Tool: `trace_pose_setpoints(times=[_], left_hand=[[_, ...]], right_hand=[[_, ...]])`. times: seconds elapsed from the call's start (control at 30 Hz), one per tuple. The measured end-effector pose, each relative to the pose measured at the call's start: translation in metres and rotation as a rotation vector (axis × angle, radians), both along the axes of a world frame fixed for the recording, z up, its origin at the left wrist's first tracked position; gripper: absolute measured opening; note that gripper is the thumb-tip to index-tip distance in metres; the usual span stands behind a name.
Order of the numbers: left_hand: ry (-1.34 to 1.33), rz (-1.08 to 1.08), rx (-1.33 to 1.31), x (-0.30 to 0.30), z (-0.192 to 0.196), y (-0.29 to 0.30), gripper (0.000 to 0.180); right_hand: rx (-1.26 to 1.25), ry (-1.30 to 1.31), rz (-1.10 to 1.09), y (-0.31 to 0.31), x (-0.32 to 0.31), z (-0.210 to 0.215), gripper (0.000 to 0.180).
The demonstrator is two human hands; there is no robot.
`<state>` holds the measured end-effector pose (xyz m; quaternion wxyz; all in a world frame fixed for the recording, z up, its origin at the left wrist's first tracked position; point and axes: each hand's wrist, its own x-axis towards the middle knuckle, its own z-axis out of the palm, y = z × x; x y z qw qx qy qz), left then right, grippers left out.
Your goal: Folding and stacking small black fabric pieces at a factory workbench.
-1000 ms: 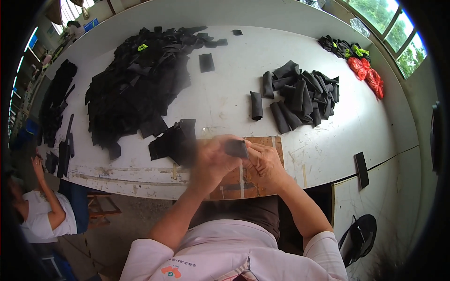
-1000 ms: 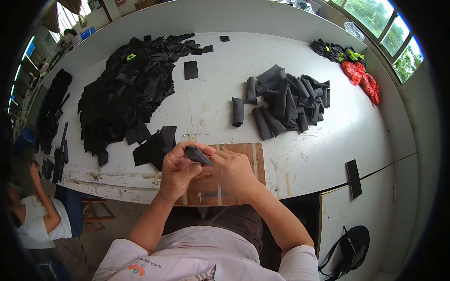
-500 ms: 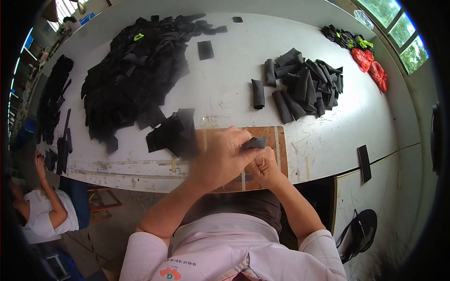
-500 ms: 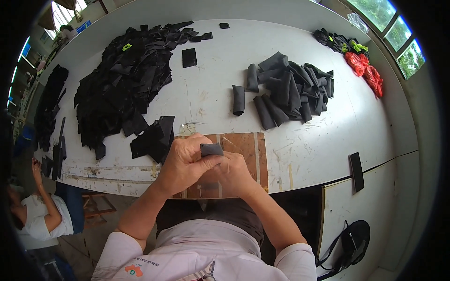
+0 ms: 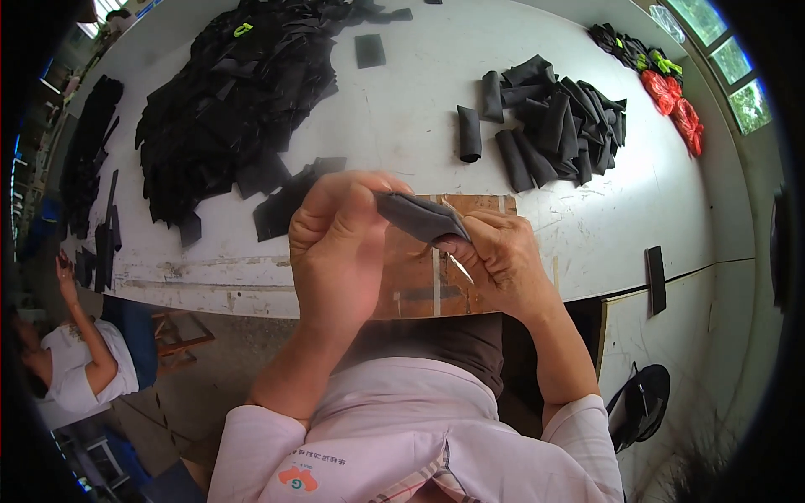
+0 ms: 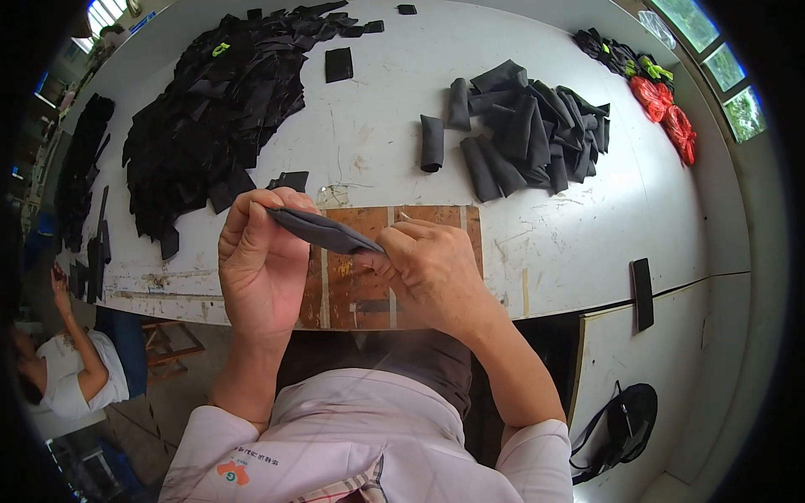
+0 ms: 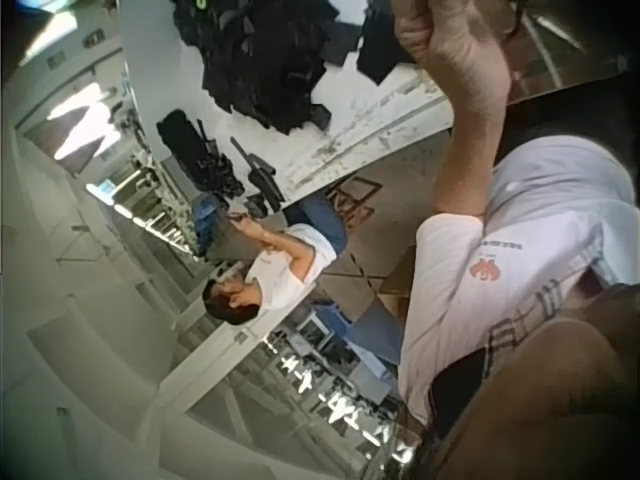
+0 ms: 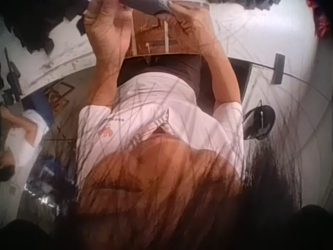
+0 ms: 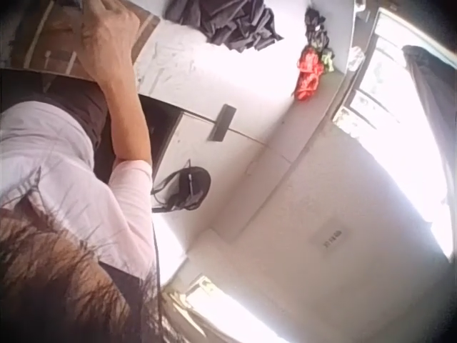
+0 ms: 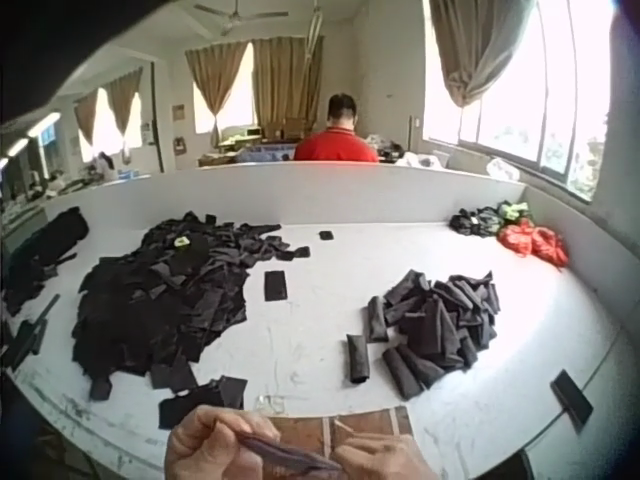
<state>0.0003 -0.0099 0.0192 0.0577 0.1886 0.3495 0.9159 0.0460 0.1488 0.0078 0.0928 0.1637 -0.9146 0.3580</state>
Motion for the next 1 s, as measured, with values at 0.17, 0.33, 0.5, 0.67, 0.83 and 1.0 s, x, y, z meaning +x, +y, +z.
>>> trace_pose_setpoints(times=[0.17,0.33,0.5,0.67,0.83,1.0], left_hand=[[-0.057,-0.070,-0.102,0.009,-0.008,0.003,0.014],[0.047,-0.034,-0.270,0.007,-0.003,-0.001,0.016],[0.018,0.099,-0.502,0.004,-0.037,-0.020,0.014],[0.144,0.726,-1.239,-0.034,-0.090,-0.055,0.023],[0.377,0.700,-1.669,-0.061,-0.109,-0.073,0.028],[0.594,0.605,-2.011,-0.074,-0.130,-0.076,0.023]], right_hand=[[-0.016,-0.063,0.005,-0.003,0.002,-0.014,0.018],[-0.105,0.067,-0.012,-0.006,0.008,-0.018,0.017],[-0.279,-0.052,0.130,-0.003,-0.001,0.021,0.020],[-1.267,0.144,-0.424,0.043,-0.036,0.047,0.033],[-1.088,-0.206,-0.597,0.011,0.018,-0.032,0.031],[-0.979,-0.494,-0.456,-0.028,0.050,-0.068,0.028]])
